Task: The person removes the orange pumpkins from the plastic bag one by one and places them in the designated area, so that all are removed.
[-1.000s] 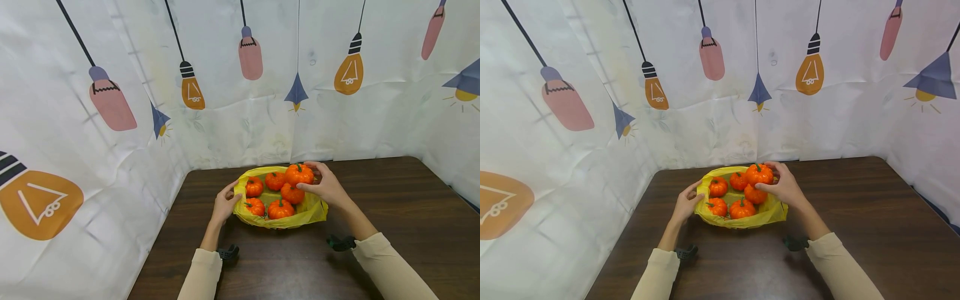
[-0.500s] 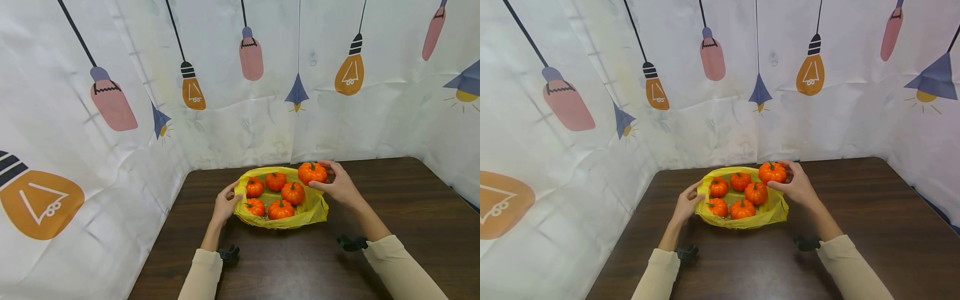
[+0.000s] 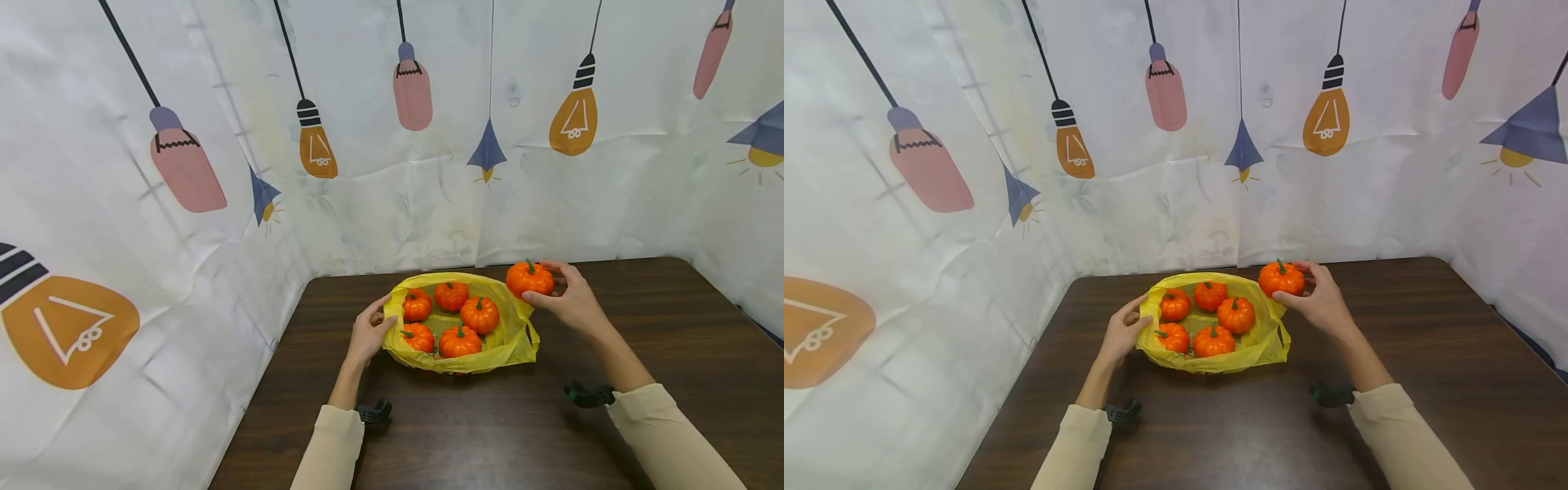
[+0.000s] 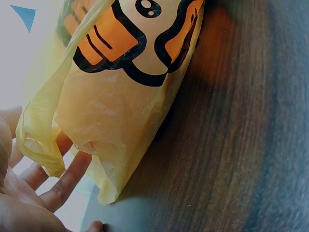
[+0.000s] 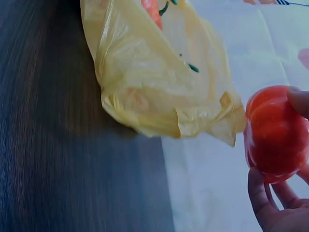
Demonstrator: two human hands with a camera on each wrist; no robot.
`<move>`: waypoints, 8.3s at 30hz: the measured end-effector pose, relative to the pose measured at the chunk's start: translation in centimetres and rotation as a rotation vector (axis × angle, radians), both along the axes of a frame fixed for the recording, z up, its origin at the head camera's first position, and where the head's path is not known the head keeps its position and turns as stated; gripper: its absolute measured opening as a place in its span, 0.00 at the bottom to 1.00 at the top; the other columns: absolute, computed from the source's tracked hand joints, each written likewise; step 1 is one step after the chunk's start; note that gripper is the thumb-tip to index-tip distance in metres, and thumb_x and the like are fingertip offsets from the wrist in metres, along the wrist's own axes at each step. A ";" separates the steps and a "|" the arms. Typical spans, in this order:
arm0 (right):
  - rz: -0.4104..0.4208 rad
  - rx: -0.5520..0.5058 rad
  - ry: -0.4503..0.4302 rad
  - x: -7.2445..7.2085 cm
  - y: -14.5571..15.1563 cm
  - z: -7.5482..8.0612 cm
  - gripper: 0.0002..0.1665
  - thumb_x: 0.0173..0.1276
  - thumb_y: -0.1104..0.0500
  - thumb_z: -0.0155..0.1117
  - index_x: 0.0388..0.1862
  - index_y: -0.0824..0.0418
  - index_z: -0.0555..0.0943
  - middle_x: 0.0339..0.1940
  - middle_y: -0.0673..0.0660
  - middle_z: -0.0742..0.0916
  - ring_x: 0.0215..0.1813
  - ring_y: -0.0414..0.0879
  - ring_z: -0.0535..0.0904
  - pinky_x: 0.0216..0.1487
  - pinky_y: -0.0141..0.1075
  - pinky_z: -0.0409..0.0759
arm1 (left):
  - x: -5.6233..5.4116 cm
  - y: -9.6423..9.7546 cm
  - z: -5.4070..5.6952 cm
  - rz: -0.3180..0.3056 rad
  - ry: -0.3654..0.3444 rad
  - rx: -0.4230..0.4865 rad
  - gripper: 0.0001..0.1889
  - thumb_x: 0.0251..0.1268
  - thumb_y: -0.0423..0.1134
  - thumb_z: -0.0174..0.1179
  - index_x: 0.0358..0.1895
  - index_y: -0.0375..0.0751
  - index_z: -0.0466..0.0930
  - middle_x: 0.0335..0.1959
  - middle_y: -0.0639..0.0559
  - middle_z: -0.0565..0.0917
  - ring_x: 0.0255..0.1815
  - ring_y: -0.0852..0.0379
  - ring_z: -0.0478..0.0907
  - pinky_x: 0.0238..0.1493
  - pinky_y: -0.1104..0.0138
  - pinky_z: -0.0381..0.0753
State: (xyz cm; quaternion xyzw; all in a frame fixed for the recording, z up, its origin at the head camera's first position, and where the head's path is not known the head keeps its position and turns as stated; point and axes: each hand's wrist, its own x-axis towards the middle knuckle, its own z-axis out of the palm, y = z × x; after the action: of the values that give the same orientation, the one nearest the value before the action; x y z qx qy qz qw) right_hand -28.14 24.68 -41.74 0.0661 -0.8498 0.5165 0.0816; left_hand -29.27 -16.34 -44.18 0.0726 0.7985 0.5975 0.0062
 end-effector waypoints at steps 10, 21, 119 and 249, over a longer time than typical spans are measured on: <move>-0.027 0.003 0.003 -0.3 1.7 -0.7 0.51 0.68 0.48 0.73 0.81 0.64 0.59 0.76 0.73 0.63 0.68 0.69 0.70 0.43 0.18 0.73 | 0.0 0.1 0.0 0.002 0.001 0.010 0.29 0.73 0.34 0.62 0.76 0.43 0.70 0.48 0.33 0.87 0.36 0.54 0.83 0.34 0.66 0.83; -0.089 0.056 -0.019 -1.1 3.4 -2.2 0.53 0.68 0.45 0.72 0.80 0.66 0.58 0.77 0.75 0.60 0.68 0.71 0.67 0.53 0.50 0.79 | -0.1 0.0 -0.1 0.007 -0.010 0.016 0.29 0.73 0.34 0.62 0.75 0.45 0.70 0.49 0.33 0.87 0.36 0.55 0.83 0.34 0.66 0.83; -0.036 0.064 -0.216 -6.8 5.5 -7.2 0.61 0.68 0.47 0.73 0.83 0.68 0.45 0.78 0.80 0.55 0.75 0.76 0.55 0.73 0.70 0.59 | -2.1 -0.2 -3.4 0.067 0.048 0.012 0.27 0.72 0.37 0.63 0.73 0.53 0.75 0.45 0.38 0.88 0.34 0.59 0.82 0.33 0.68 0.82; 0.299 0.452 -0.043 0.8 -10.6 -4.7 0.45 0.60 0.37 0.76 0.71 0.57 0.76 0.41 0.53 0.91 0.43 0.47 0.86 0.44 0.43 0.83 | 0.0 -0.1 0.0 -0.022 0.003 0.003 0.29 0.73 0.32 0.61 0.76 0.42 0.68 0.46 0.31 0.87 0.33 0.54 0.83 0.32 0.68 0.82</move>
State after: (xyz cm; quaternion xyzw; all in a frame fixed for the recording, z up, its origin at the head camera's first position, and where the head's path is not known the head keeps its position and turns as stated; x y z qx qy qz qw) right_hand -27.39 14.07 -46.42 0.1964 -0.9260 0.3211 -0.0304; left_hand -29.26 -16.39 -44.13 0.0826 0.7968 0.5984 0.0114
